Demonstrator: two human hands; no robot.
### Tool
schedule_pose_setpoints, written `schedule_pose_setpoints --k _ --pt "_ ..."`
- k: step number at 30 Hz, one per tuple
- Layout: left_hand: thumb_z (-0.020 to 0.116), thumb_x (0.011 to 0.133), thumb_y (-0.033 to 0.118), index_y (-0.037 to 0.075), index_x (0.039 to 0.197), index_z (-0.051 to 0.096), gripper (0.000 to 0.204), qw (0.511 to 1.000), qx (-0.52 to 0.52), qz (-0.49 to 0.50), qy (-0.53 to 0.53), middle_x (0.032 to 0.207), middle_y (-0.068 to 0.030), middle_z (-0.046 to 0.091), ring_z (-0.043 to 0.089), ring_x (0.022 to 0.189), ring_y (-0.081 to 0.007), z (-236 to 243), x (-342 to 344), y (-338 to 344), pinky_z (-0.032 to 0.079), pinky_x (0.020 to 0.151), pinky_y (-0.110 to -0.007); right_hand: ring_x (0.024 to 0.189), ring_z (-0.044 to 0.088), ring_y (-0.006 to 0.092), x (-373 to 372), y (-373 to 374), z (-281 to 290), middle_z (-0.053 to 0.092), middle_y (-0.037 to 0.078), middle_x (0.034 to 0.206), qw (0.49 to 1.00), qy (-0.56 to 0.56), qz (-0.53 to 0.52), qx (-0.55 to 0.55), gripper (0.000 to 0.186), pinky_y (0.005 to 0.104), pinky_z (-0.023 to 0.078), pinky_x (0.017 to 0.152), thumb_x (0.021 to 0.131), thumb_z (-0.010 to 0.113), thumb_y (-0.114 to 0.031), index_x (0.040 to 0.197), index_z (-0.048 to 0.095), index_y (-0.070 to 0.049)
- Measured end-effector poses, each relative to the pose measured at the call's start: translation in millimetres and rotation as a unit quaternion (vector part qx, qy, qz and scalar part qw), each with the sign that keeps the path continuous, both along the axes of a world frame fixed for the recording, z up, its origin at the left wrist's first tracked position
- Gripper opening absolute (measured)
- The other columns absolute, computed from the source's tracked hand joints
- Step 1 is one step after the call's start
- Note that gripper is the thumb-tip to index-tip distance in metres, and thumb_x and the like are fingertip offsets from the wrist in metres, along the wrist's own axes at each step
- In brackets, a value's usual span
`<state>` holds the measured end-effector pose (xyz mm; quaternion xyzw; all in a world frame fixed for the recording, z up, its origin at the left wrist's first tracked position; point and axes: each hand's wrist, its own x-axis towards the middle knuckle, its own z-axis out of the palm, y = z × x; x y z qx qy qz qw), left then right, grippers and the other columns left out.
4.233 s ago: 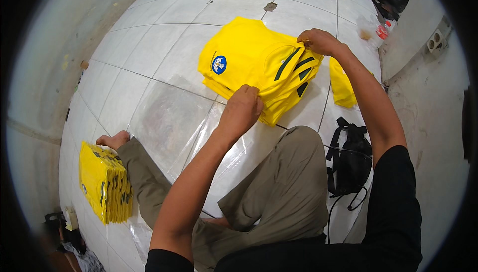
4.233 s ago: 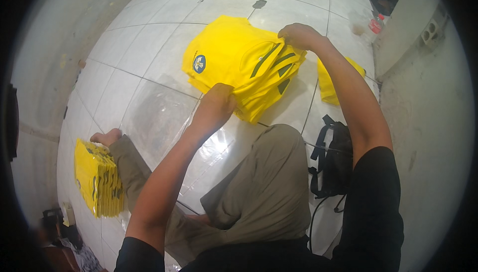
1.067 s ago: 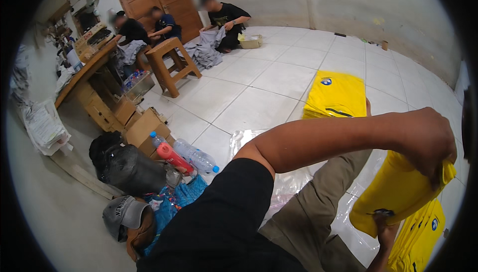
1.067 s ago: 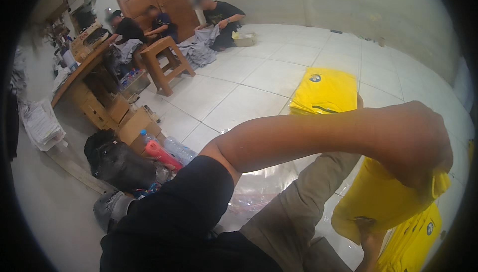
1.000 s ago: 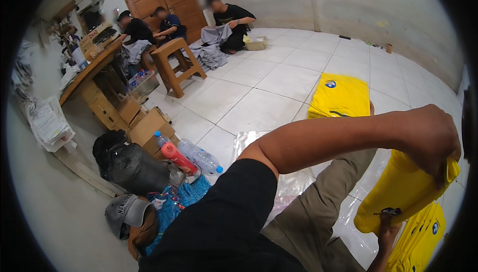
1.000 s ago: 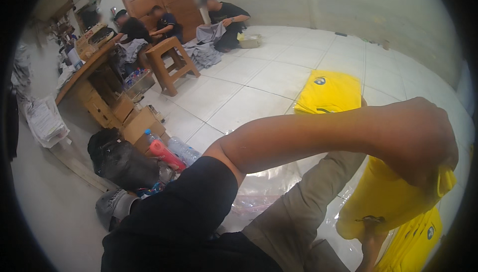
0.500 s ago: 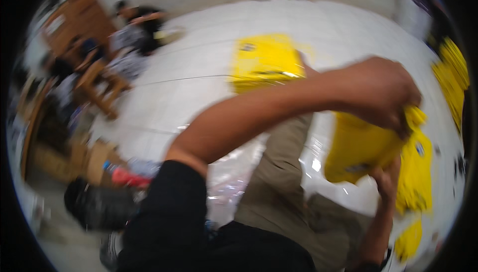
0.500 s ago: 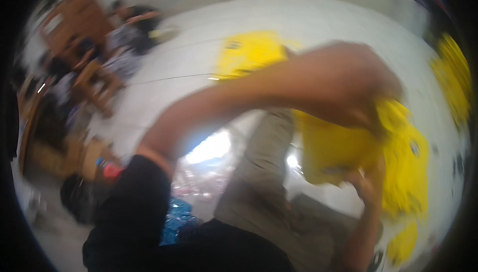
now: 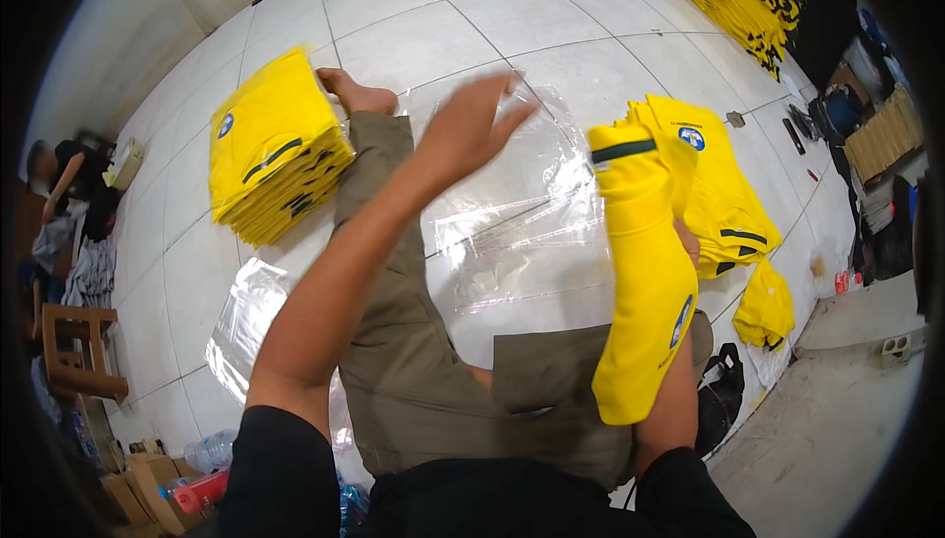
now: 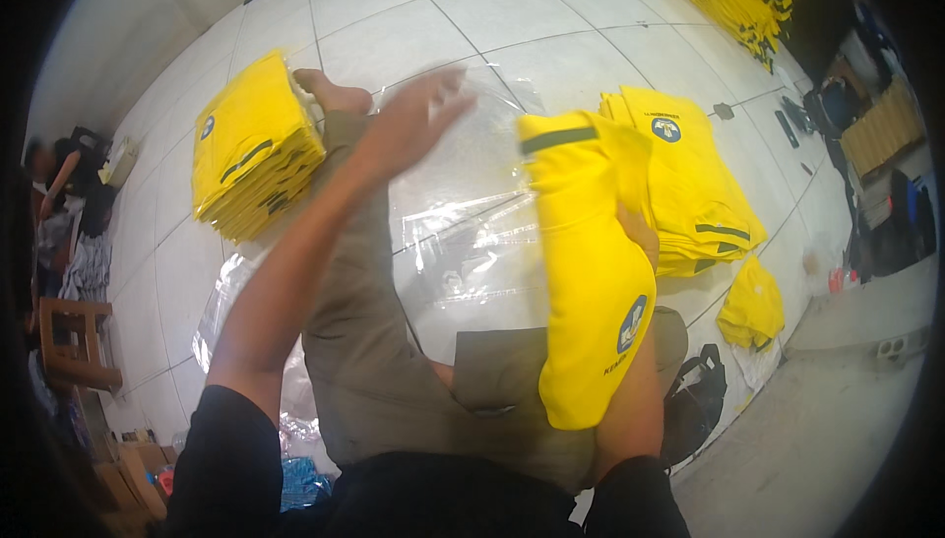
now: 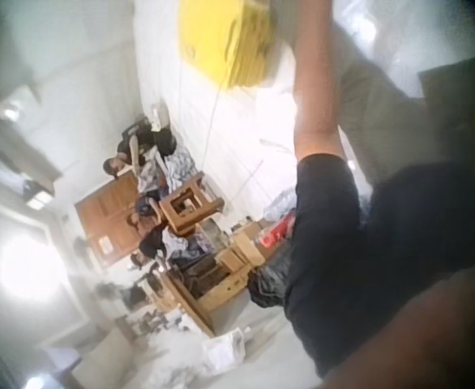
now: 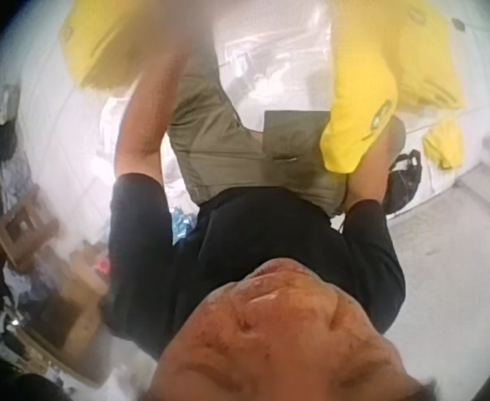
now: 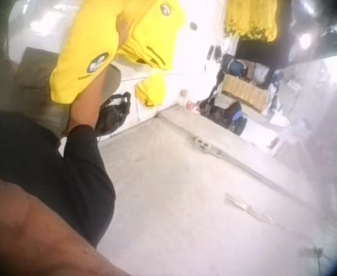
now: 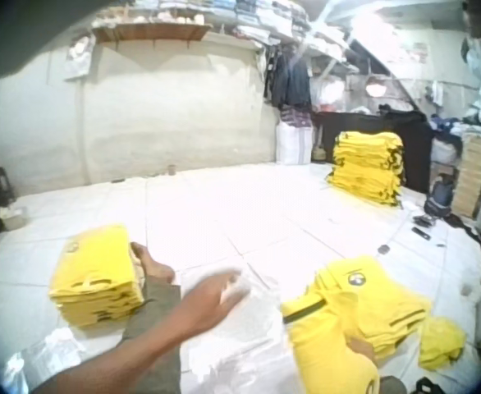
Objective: The person sits on the floor and repeatedly folds yellow t-shirts, places them into clear plastic bags, and stacks the packaged items. The person handles the shirts and bags by hand, creating a growing pile of packaged shirts.
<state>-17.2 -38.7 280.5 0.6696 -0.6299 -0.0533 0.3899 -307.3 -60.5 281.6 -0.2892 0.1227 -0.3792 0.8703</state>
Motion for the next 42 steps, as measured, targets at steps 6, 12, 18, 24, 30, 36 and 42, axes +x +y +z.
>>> schedule_pose_setpoints --k 6,12,18,24,30,36,42 --pt "0.063 0.093 0.057 0.02 0.162 0.026 0.087 0.917 0.337 -0.039 -0.211 0.17 -0.016 0.015 0.01 0.157 -0.0382 -169.5 19.6 20.7 0.019 0.12 -0.065 0.099 0.073 0.0289 -23.5 -40.7 -45.1 0.071 0.017 0.118 0.997 -0.02 -0.026 0.075 0.039 0.0396 0.06 0.089 0.098 0.062 -0.016 0.131 0.058 0.004" --pt "0.055 0.096 0.053 0.014 0.162 0.027 0.082 0.907 0.372 0.07 -0.184 0.169 -0.0185 0.016 0.01 0.157 -0.0401 -209.5 18.8 18.7 0.01 0.122 -0.065 0.099 0.073 0.0293 -37.7 -64.7 -74.9 0.071 0.017 0.118 0.993 -0.015 -0.037 0.115 0.039 0.0402 0.06 0.09 0.099 0.062 -0.017 0.131 0.059 0.004" --pt "0.074 0.089 0.038 0.016 0.139 0.058 0.057 0.914 0.379 -0.017 -0.143 0.154 -0.0157 0.042 0.036 0.145 -0.0361 -190.9 11.1 5.0 0.035 0.111 -0.056 0.1 0.073 0.0297 -42.1 -70.0 -92.6 0.071 0.018 0.118 0.99 -0.014 -0.03 0.139 0.039 0.0407 0.06 0.09 0.1 0.061 -0.019 0.13 0.059 0.005" --pt "0.073 0.089 0.031 0.013 0.114 0.073 0.031 0.967 0.215 -0.038 -0.134 0.121 -0.01 0.061 0.056 0.115 -0.0306 -201.1 -0.9 23.1 0.047 0.093 -0.049 0.101 0.073 0.0302 -34.3 -65.3 -104.2 0.071 0.019 0.117 0.986 -0.024 0.005 0.162 0.039 0.0412 0.06 0.091 0.1 0.061 -0.02 0.13 0.059 0.006" --pt "0.077 0.087 0.031 0.012 0.105 0.073 0.027 0.965 0.241 -0.063 -0.08 0.102 -0.0095 0.063 0.06 0.1 -0.0295 -199.3 -4.4 39.9 0.051 0.085 -0.044 0.101 0.073 0.0306 -25.6 -60.2 -113.5 0.071 0.02 0.117 0.98 -0.04 0.072 0.183 0.039 0.0417 0.06 0.092 0.101 0.06 -0.021 0.129 0.06 0.006" --pt "0.075 0.084 0.037 0.013 0.107 0.072 0.034 0.962 0.25 -0.105 -0.043 0.105 -0.0106 0.064 0.061 0.103 -0.0302 -196.9 -14.4 39.1 0.052 0.088 -0.041 0.104 0.073 0.0322 -16.7 -49.6 -110.0 0.071 0.021 0.12 0.97 -0.02 0.11 0.215 0.042 0.0431 0.059 0.094 0.102 0.061 -0.024 0.129 0.06 0.008" --pt "0.082 0.08 0.036 0.017 0.101 0.07 0.031 0.95 0.29 -0.117 -0.002 0.097 -0.0044 0.063 0.064 0.096 -0.0258 -200.7 0.2 40.3 0.053 0.08 -0.04 0.106 0.072 0.0332 -16.8 -49.8 -114.2 0.07 0.022 0.123 0.975 -0.003 0.094 0.202 0.042 0.0436 0.059 0.095 0.102 0.061 -0.024 0.131 0.059 0.007"
